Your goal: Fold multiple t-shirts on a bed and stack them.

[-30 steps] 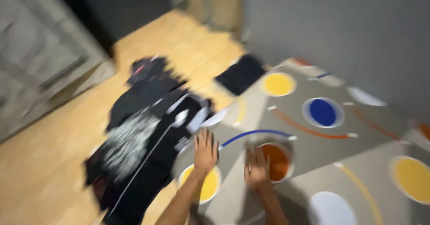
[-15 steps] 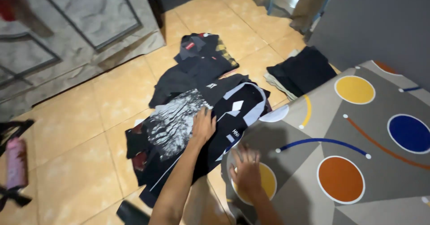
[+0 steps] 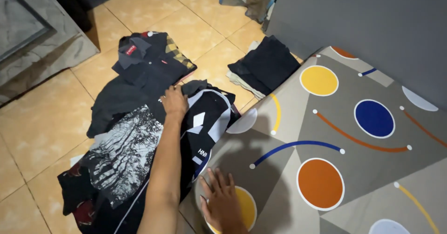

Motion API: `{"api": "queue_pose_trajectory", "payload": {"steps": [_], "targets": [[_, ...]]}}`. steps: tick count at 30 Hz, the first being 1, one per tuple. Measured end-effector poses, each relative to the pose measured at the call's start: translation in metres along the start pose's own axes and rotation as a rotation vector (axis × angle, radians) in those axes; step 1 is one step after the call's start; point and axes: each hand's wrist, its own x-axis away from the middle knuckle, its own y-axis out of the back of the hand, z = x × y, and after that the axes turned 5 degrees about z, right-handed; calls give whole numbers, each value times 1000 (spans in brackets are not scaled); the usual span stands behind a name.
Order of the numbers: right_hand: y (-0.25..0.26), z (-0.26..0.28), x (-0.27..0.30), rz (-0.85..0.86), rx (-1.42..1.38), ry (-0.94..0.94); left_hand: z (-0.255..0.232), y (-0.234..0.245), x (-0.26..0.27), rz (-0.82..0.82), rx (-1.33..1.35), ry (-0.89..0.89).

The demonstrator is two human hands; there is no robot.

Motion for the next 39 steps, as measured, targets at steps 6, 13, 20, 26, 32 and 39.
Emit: {"api": "queue_pose_trajectory", "payload": {"steps": [6,13,20,26,32,39], "targets": [[3,3,2,-2,19,-12,19,-10,-1,-196,285,-177],[21,6,-1,-10,-71,-14,-16,8,77,-294,444,-282],[-25,-68,-34,-259,-1433,-407,-71,95,247,-329,541,-341],[59,-62,-53,-299,-1482,-570,-58,50,335,-165,591,-539],[252,12,-24,-90,-1034,-184,-72,191,266,-282,809,-559],[468,57,66,-42,-672,227,-157,179,203,1035,861,-1180]]}}
